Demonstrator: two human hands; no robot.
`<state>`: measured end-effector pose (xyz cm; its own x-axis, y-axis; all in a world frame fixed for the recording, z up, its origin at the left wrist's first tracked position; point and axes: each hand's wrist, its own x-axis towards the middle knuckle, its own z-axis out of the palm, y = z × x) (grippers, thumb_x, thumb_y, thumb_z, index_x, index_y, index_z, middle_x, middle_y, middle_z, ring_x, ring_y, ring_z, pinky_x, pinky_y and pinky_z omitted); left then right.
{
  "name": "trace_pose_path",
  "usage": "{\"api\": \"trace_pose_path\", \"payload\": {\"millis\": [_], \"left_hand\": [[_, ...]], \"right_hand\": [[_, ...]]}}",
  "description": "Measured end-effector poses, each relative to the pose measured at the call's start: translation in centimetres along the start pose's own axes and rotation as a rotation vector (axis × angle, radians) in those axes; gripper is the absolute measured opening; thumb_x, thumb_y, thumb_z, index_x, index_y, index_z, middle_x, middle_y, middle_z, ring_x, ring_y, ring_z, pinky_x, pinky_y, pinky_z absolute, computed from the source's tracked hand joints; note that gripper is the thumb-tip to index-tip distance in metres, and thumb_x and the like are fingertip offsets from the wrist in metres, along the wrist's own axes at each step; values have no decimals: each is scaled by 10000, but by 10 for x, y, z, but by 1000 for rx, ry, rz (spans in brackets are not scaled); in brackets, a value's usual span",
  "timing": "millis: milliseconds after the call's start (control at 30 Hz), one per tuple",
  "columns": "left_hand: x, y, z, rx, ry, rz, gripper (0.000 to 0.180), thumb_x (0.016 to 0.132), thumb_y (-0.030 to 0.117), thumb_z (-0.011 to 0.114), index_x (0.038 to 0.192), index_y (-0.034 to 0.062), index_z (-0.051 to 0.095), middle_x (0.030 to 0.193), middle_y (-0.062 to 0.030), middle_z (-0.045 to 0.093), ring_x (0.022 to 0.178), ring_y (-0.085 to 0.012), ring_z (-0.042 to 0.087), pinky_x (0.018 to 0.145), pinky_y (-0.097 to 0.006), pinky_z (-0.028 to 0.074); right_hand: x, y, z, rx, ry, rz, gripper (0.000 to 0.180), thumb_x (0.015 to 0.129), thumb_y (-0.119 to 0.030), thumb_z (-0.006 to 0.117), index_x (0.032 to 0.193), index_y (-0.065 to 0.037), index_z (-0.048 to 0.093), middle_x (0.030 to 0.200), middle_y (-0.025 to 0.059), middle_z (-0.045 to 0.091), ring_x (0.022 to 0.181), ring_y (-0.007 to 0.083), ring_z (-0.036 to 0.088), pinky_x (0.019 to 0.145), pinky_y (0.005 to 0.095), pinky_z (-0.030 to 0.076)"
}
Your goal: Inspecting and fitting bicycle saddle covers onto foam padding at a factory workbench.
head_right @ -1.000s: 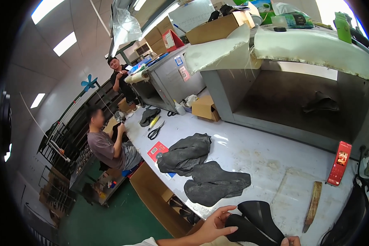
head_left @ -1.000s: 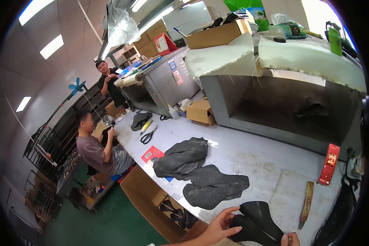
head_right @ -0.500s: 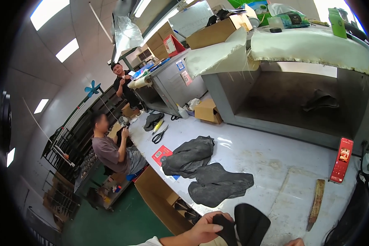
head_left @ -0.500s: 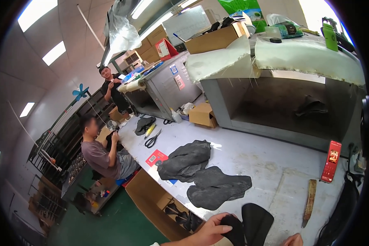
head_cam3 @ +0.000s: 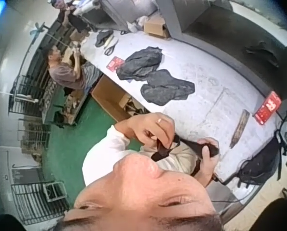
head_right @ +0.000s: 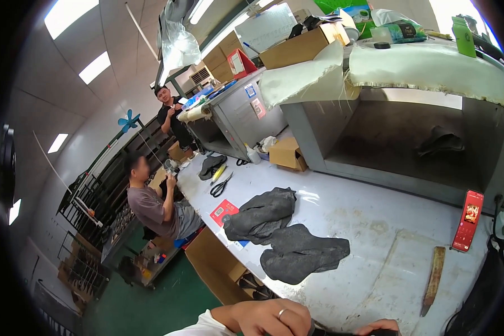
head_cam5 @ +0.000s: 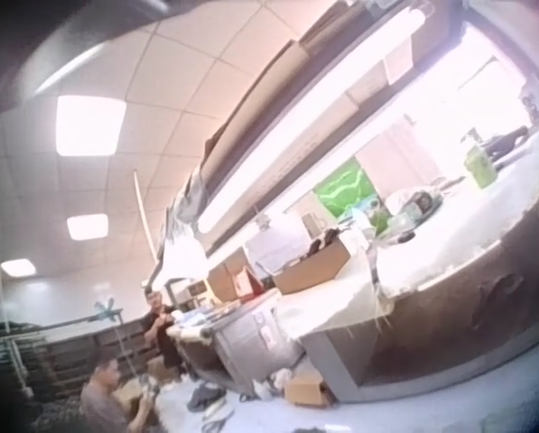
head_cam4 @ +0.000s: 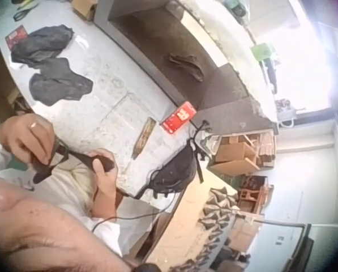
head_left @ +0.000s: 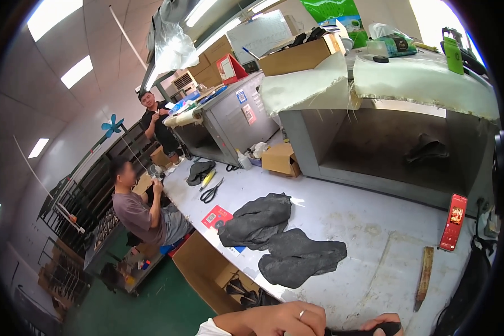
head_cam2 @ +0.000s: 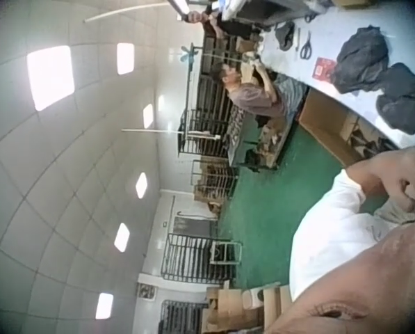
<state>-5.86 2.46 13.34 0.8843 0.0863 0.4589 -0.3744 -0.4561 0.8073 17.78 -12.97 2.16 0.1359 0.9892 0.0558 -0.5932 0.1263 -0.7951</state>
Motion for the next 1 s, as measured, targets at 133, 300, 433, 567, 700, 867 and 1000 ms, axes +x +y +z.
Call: {"api": "trace_pose_path", "payload": {"millis": [133,300,433,567,700,867,1000], "left_hand": [[4,16,32,720,168,216,56,856,83,670,869,32,690,966,-112,671,900,-300,646,888,-505,465],[-16,-29,94,917,33,230,161,924,32,536,992,44,682,1219,-160,623,1241,-376,541,1057,-634,315],[-17,-35,102,729,24,222,157,922,36,551,1021,13,670,1155,-177,628,1125,-374,596,977,-593,404],[-24,-12,62,522,337,227,103,899,34,574,946,13,663,1007,-148,639,936,-305,615,843,-497,462],[-48,8,6,15,908,226,219,835,34,604,1027,-53,663,694,-96,576,678,-245,556,611,-364,443],[-8,134,-27,58,661,469,247,898,127,611,1094,61,475,528,-19,542,365,-120,426,349,-278,376],[1,179,-31,125,213,264,278,845,88,657,1058,49,481,565,-43,586,394,-129,456,387,-287,396]], "right_hand": [[9,-17,11,-1064,63,-141,353,956,-219,619,1175,56,596,1180,148,601,993,239,607,853,359,483],[17,-10,8,-826,143,-426,277,944,-206,613,1123,5,622,1320,247,521,1058,317,617,880,381,503],[15,-4,8,-615,190,-556,219,833,-93,746,947,-33,569,1346,344,468,1099,386,607,926,422,502],[14,-8,-8,-449,103,-533,303,782,-12,779,915,-32,507,1333,361,473,1105,394,604,955,450,489],[15,-9,-7,-351,19,-523,297,786,-11,775,908,-16,504,1312,370,485,1098,377,607,946,450,494],[8,-3,-9,-295,-5,-442,329,763,-23,797,927,-39,512,1293,365,494,1102,361,595,957,444,477],[8,0,-9,-316,9,-436,380,748,-54,822,951,-50,501,1287,354,492,1111,355,582,951,438,469]]}}
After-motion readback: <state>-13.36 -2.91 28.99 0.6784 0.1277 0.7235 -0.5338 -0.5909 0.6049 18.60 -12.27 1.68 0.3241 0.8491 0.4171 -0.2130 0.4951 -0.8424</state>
